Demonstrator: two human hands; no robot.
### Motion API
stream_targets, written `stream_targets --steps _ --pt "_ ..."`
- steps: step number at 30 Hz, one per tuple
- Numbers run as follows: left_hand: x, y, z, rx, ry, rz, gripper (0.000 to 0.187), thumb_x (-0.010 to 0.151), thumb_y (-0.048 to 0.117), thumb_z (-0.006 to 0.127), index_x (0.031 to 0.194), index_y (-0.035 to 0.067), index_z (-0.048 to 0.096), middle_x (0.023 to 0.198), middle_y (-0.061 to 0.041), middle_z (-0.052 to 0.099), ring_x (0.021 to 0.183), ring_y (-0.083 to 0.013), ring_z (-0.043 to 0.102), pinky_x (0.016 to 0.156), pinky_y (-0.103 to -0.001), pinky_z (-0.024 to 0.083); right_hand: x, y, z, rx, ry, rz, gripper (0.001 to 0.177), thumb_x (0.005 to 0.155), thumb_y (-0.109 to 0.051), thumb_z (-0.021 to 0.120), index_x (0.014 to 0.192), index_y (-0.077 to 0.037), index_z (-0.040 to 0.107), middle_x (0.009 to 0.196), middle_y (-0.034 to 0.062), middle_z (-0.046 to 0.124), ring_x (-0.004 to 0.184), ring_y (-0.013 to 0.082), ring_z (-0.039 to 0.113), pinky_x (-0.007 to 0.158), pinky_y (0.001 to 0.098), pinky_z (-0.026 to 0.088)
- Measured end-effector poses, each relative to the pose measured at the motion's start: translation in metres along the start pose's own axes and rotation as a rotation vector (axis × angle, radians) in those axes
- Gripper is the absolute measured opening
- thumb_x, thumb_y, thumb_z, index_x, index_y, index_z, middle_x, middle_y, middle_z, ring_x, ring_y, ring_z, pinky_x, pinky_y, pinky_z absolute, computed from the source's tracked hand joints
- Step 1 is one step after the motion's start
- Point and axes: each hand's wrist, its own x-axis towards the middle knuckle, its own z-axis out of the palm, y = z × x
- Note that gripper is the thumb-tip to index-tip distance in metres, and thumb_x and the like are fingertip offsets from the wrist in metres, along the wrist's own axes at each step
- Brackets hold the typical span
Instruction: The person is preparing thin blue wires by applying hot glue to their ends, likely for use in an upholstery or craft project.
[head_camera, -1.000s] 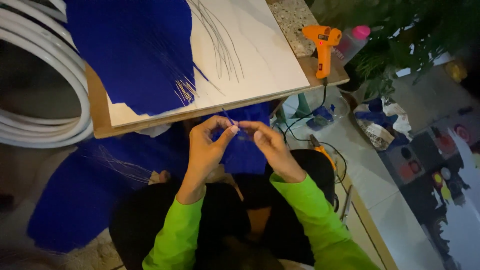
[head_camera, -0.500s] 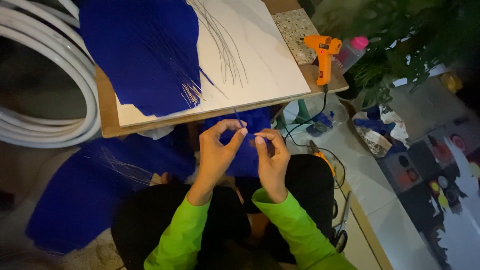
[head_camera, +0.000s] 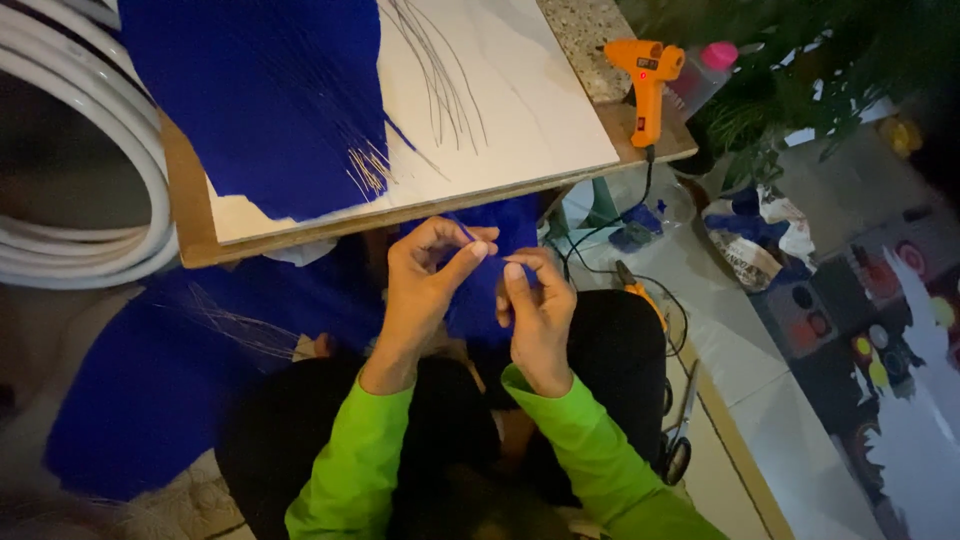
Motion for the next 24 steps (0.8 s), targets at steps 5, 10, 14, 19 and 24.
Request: stream_targets --steps 5,10,14,19,24 --pt "0.002 0.004 -0.008 -0.067 -0.044 -0.072 0.01 0.071 0.002 0.069 0.075 0.001 0.061 0.073 -0.012 0.067 0.079 -0.016 0.064 0.08 -0.028 0.046 -0.003 0.001 0.0 0.137 -0.004 0.129 0.009 0.087 -0.006 0.051 0.084 0.001 0.055 0.049 0.0082 0.045 0.034 0.0096 0.041 0.031 0.0173 0.032" --pt "0.003 -0.001 -0.012 -0.004 -0.001 -0.059 0.01 0.066 0.0 0.074 0.07 0.0 0.065 0.073 -0.012 0.068 0.077 -0.0157 0.065 0.076 -0.027 0.048 -0.003 0.012 -0.004 0.17 -0.022 0.066 0.007 0.086 -0.002 0.052 0.08 0.002 0.054 0.072 0.0101 0.052 0.043 0.0117 0.049 0.031 0.0196 0.039" --pt "0.001 -0.006 -0.014 0.087 0.051 -0.026 0.01 0.066 0.002 0.076 0.068 0.003 0.066 0.071 -0.008 0.068 0.074 -0.0129 0.064 0.072 -0.025 0.049 -0.002 0.006 -0.002 0.038 -0.077 -0.063 0.01 0.086 -0.001 0.053 0.08 0.006 0.057 0.079 0.012 0.051 0.043 0.0149 0.051 0.031 0.0218 0.041" --pt "0.003 -0.002 -0.011 0.107 0.067 0.027 0.016 0.067 0.003 0.076 0.066 0.001 0.06 0.068 -0.011 0.066 0.072 -0.016 0.064 0.069 -0.028 0.049 -0.001 -0.003 0.002 -0.06 -0.1 -0.141 0.014 0.086 -0.005 0.054 0.08 0.007 0.059 0.062 0.0121 0.05 0.034 0.0175 0.05 0.027 0.0228 0.04" --pt "0.0 0.001 -0.002 -0.16 -0.027 0.04 0.014 0.079 0.008 0.065 0.072 0.003 0.054 0.074 -0.013 0.064 0.085 -0.0196 0.063 0.076 -0.031 0.048 -0.003 0.008 -0.004 0.159 -0.106 0.042 0.013 0.089 -0.007 0.051 0.089 0.004 0.056 0.054 0.0088 0.044 0.033 0.0108 0.043 0.028 0.0179 0.033"
